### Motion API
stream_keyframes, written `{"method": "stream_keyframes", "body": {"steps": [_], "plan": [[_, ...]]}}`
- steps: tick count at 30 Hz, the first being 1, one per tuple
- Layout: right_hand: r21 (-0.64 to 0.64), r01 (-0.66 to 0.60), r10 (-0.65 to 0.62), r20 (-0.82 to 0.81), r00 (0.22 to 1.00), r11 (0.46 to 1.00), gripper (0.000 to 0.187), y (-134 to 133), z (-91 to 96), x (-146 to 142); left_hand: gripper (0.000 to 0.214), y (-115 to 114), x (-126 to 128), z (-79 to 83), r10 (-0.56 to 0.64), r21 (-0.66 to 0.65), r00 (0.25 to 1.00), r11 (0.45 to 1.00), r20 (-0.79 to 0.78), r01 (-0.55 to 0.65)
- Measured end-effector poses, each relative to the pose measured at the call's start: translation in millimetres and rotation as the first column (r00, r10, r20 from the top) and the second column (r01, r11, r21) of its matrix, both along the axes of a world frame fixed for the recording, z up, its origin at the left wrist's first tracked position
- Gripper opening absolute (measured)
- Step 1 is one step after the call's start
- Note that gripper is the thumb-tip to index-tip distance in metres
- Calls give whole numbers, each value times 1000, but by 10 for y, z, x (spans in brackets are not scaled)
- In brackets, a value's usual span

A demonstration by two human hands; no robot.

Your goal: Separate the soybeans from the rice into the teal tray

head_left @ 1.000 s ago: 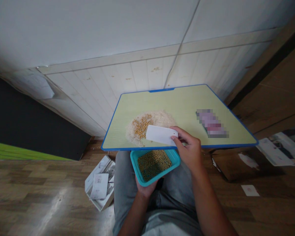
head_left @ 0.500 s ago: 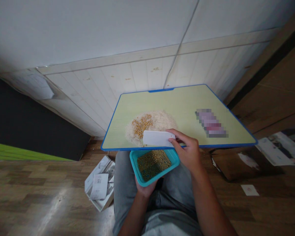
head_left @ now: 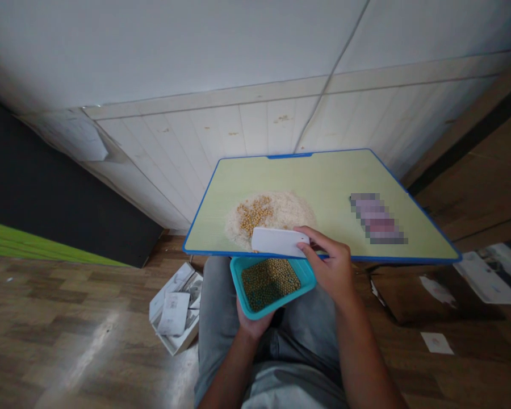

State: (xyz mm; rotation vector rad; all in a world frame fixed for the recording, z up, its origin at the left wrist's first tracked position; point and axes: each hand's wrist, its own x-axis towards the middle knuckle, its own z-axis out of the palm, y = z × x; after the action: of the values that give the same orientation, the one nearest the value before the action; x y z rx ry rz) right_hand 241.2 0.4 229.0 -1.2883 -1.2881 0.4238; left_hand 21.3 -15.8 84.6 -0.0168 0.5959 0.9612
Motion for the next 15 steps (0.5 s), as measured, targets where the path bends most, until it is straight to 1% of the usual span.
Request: {"method": "stream_keyframes", "body": {"steps": [4, 8, 11, 15], "plan": [[-4, 2, -2, -9, 1000, 1000, 27, -8, 9, 11, 71, 27, 38, 131, -23, 22, 999, 1000, 34, 23], [-13, 23, -23, -15, 1000, 1000, 28, -2, -7, 20, 72, 19, 56, 225, -39, 85, 999, 996, 26, 37], [-20, 71, -71, -14, 997, 997, 26, 2, -41, 23, 69, -4, 45, 191, -43, 95, 999, 995, -5, 43], [-28, 170, -171, -33, 985, 985, 30, 1, -90, 23, 62, -19, 16, 70, -7, 41, 1000, 999, -28, 8]]}}
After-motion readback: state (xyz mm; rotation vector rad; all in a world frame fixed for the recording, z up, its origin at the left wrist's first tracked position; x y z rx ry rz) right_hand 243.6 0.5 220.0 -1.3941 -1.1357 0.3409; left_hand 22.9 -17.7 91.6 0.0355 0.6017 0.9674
